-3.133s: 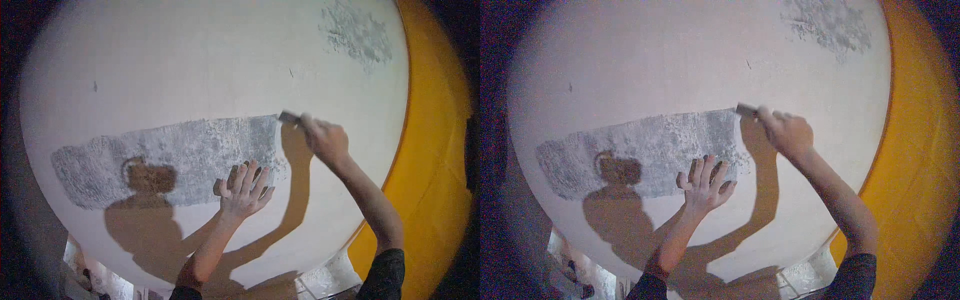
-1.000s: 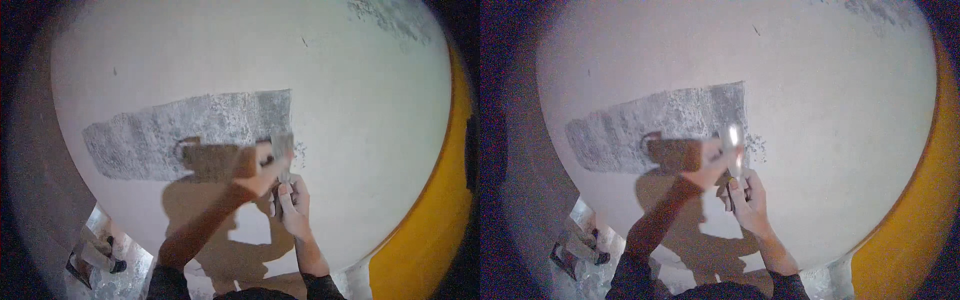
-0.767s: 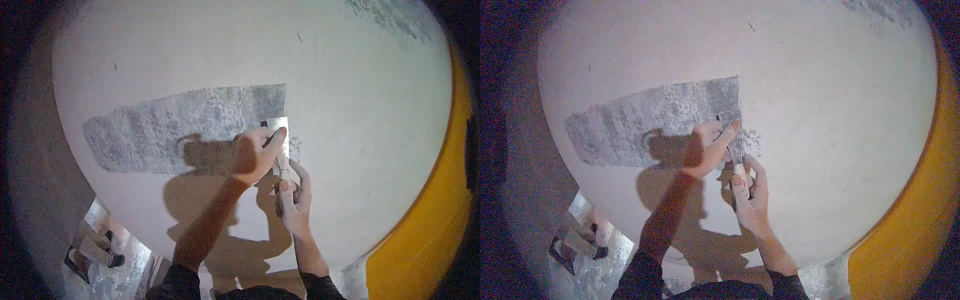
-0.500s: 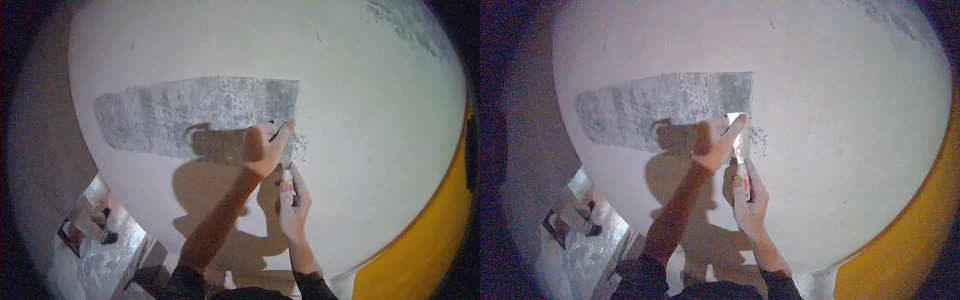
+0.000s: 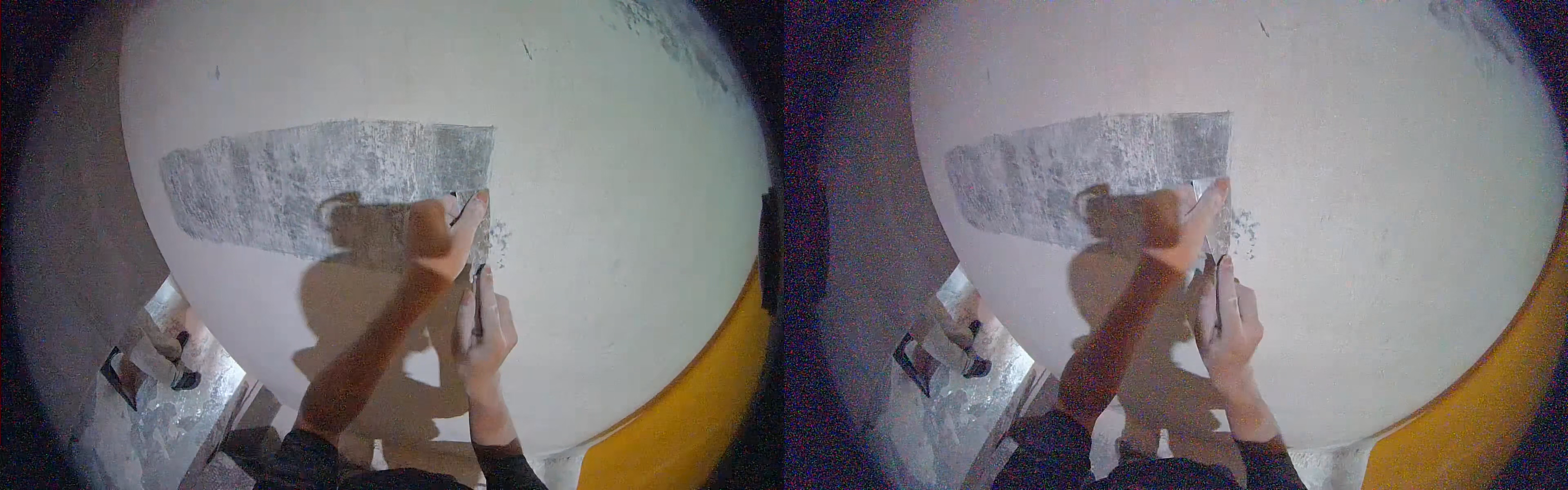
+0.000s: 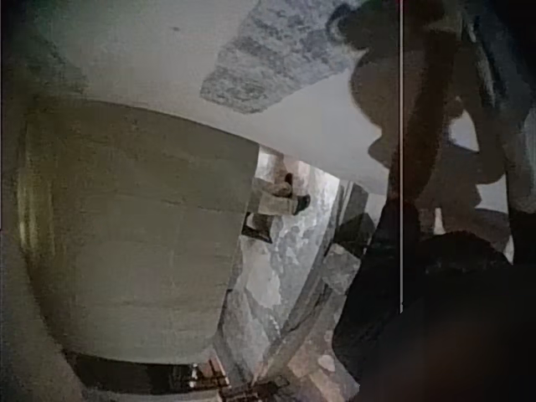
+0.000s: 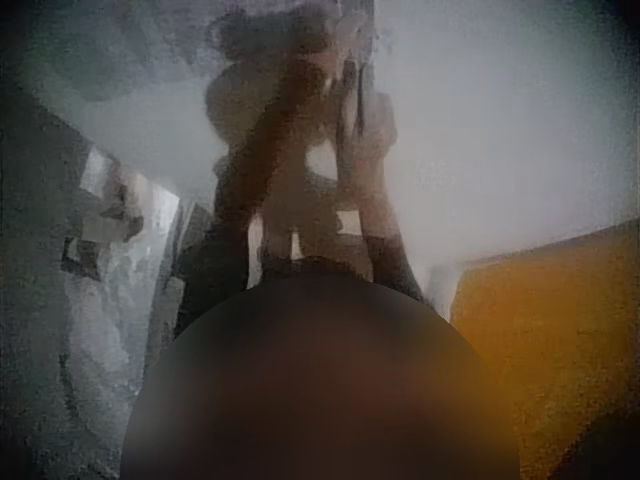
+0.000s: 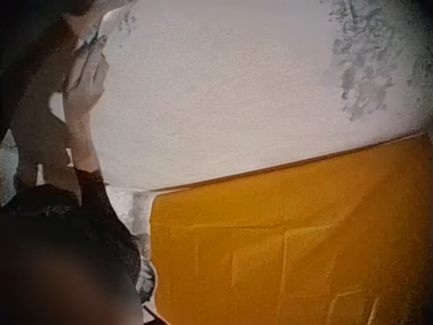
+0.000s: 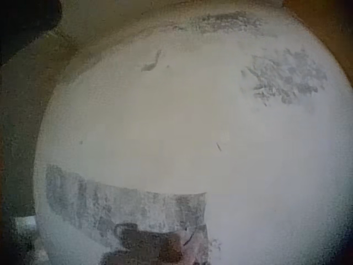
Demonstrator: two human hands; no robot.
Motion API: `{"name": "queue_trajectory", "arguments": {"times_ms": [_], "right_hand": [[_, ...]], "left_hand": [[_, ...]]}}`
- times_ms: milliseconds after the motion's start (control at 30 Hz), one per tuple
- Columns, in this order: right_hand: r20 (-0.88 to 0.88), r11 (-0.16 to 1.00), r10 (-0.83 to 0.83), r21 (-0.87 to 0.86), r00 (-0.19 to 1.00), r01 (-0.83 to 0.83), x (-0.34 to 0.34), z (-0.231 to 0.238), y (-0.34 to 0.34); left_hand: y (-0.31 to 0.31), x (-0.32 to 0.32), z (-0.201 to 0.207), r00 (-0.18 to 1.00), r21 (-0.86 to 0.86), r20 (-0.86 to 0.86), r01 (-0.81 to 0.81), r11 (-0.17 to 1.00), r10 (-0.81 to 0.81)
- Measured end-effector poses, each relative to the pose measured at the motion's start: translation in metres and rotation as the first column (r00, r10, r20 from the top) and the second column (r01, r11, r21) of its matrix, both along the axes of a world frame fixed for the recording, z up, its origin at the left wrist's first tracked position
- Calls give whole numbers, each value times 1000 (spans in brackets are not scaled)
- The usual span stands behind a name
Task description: Sanding and smoothing a patch of drywall on a wall.
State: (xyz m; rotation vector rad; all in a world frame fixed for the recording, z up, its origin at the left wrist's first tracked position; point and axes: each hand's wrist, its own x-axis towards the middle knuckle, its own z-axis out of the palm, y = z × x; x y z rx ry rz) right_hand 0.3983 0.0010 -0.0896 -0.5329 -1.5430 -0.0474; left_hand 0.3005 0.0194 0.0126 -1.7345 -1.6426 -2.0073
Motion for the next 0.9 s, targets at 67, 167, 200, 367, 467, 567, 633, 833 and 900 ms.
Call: {"name": "queue_trajectory", "arguments": {"times_ms": [67, 167, 200, 367, 467, 567, 633, 833, 900], "right_hand": [[15, 998, -24, -54, 1000, 25, 3, 1, 2], [-17, 990, 34, 137, 999, -31, 6, 4, 4], [17, 998, 8, 60, 1000, -9, 8, 5, 5], [25, 998, -47, 37, 999, 46, 10, 9, 12], [0, 974, 27, 226, 1000, -27, 11, 7, 14], [15, 970, -23, 244, 1000, 18, 12, 6, 16], [20, 984, -31, 179, 999, 27, 13, 7, 17], [42, 982, 12, 187, 999, -19, 14, 10, 17], [63, 981, 3, 194, 998, -15, 13, 9, 19]], "left_hand": [[1, 1, 0, 997, -5, -18, -69, 998, 68], [3, 1, 0, 996, 71, -75, -33, 997, 38], [5, 1, 0, 1000, 88, -5, 27, 996, -26], [13, -4, -1, 998, 33, 56, -3, 999, 1], [13, -5, -2, 990, 33, 109, 86, 996, -89], [13, -5, -2, 999, -41, -11, 40, 998, -40], [13, -5, 0, 992, 97, 39, 119, 988, -123], [14, -4, 2, 993, 13, -14, 118, 993, -118], [14, -4, 3, 994, 122, -48, 106, 987, -101]]}}
